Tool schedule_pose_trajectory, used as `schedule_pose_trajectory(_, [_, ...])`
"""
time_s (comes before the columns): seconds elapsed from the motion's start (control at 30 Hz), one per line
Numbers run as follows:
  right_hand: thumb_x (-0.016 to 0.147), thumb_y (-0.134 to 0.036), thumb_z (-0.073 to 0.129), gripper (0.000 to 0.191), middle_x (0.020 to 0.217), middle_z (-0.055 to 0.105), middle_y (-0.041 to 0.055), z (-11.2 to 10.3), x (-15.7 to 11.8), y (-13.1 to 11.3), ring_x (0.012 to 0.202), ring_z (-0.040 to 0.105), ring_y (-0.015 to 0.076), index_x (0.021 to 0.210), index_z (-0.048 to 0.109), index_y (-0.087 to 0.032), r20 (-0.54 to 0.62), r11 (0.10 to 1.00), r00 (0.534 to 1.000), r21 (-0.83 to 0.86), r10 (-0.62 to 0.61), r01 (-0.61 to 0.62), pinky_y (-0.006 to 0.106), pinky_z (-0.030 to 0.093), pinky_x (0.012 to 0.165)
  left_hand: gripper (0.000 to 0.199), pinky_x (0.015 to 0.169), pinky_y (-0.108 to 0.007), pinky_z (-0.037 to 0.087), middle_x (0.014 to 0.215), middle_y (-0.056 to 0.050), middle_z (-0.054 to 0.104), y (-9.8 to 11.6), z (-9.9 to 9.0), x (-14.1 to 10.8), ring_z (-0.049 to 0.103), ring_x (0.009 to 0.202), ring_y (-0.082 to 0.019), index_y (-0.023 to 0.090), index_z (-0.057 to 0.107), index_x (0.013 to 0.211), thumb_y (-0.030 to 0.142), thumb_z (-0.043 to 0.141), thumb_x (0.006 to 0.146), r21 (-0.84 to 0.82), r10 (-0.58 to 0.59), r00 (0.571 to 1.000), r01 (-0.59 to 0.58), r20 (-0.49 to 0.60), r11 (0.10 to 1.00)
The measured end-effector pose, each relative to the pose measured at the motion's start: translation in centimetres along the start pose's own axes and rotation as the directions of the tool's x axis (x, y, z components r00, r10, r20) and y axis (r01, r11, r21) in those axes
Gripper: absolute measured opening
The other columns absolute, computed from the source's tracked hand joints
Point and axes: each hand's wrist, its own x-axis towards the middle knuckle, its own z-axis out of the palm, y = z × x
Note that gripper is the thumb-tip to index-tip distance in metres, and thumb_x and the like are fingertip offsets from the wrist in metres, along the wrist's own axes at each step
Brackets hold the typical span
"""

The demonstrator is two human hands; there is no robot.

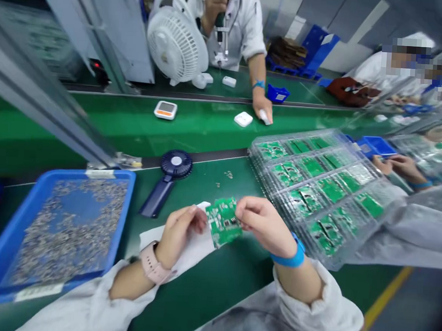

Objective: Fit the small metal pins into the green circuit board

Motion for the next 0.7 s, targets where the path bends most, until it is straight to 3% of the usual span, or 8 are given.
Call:
schedule_pose_trajectory(0.17, [0.069, -0.033, 0.074, 0.020, 0.056, 0.058, -0.0034, 3.2, 5.0, 2.8, 0.049, 0.047, 0.0077, 0.066, 0.061, -0.018, -0.024, 0.930, 0.997, 0.362, 0.068, -0.055, 0.021, 0.037, 0.049, 0.032, 0.056, -0.027, 0.043, 0.064, -0.005, 0.064, -0.3, -0.2, 0.3, 0.054, 0.055, -0.014, 0.013, 0.069, 0.070, 0.039, 0.057, 0.084, -0.047, -0.013, 0.999, 0.012, -0.031, 0.999])
schedule_pose_trajectory(0.33, [0.069, -0.039, 0.077, 0.026, 0.062, 0.063, -0.0018, 4.4, 4.7, 4.8, 0.054, 0.052, 0.0094, 0.066, 0.060, -0.019, -0.016, 0.932, 0.998, 0.359, 0.066, -0.056, 0.024, 0.043, 0.053, 0.032, 0.056, -0.028, 0.045, 0.066, -0.005, 0.065, -0.4, -0.3, 0.0, 0.057, 0.057, -0.015, 0.013, 0.068, 0.071, 0.042, 0.061, 0.083, -0.048, 0.003, 1.000, -0.004, -0.024, 0.999])
schedule_pose_trajectory(0.43, [0.075, -0.041, 0.073, 0.024, 0.063, 0.062, -0.0017, 3.0, 3.7, 4.6, 0.054, 0.051, 0.0101, 0.072, 0.064, -0.019, 0.085, 0.990, 0.996, 0.135, 0.029, -0.040, 0.025, 0.043, 0.054, 0.037, 0.052, -0.027, 0.043, 0.057, -0.004, 0.062, -0.5, -0.3, -0.1, 0.055, 0.051, -0.013, 0.014, 0.063, 0.061, 0.045, 0.063, 0.082, -0.037, -0.057, 0.995, 0.054, -0.081, 0.998])
schedule_pose_trajectory(0.5, [0.079, -0.039, 0.069, 0.019, 0.068, 0.065, -0.0002, 0.8, 3.4, 3.8, 0.059, 0.054, 0.0117, 0.080, 0.067, -0.019, 0.057, 0.988, 0.998, -0.146, -0.037, 0.045, 0.026, 0.045, 0.058, 0.039, 0.050, -0.026, 0.042, 0.052, -0.003, 0.059, -0.3, -0.1, -0.1, 0.053, 0.048, -0.013, 0.014, 0.061, 0.057, 0.044, 0.064, 0.080, -0.039, -0.104, 0.988, 0.100, -0.117, 0.994])
schedule_pose_trajectory(0.57, [0.083, -0.032, 0.064, 0.014, 0.079, 0.068, 0.0023, -1.8, 3.4, 3.0, 0.069, 0.059, 0.0143, 0.088, 0.069, -0.020, -0.101, 0.870, 0.973, -0.473, -0.209, 0.138, 0.029, 0.047, 0.067, 0.038, 0.048, -0.026, 0.041, 0.051, -0.003, 0.059, 0.0, 0.1, -0.1, 0.052, 0.047, -0.012, 0.014, 0.060, 0.055, 0.044, 0.065, 0.078, -0.062, -0.137, 0.981, 0.130, -0.134, 0.990])
schedule_pose_trajectory(0.63, [0.084, -0.026, 0.060, 0.014, 0.084, 0.068, 0.0041, -4.0, 3.7, 2.6, 0.074, 0.060, 0.0163, 0.094, 0.068, -0.020, -0.202, 0.699, 0.915, -0.706, -0.351, 0.113, 0.031, 0.048, 0.072, 0.037, 0.047, -0.026, 0.040, 0.051, -0.003, 0.058, 0.5, 0.3, 0.0, 0.051, 0.046, -0.012, 0.014, 0.060, 0.054, 0.043, 0.065, 0.077, -0.075, -0.158, 0.978, 0.149, -0.137, 0.986])
schedule_pose_trajectory(0.7, [0.084, -0.022, 0.058, 0.015, 0.080, 0.066, 0.0038, -5.3, 4.0, 2.9, 0.072, 0.060, 0.0166, 0.094, 0.068, -0.020, -0.210, 0.602, 0.914, -0.797, -0.346, 0.045, 0.032, 0.048, 0.071, 0.036, 0.047, -0.026, 0.040, 0.049, -0.003, 0.058, 0.8, 0.4, 0.1, 0.051, 0.046, -0.012, 0.014, 0.061, 0.053, 0.042, 0.066, 0.076, -0.070, -0.172, 0.975, 0.164, -0.139, 0.984])
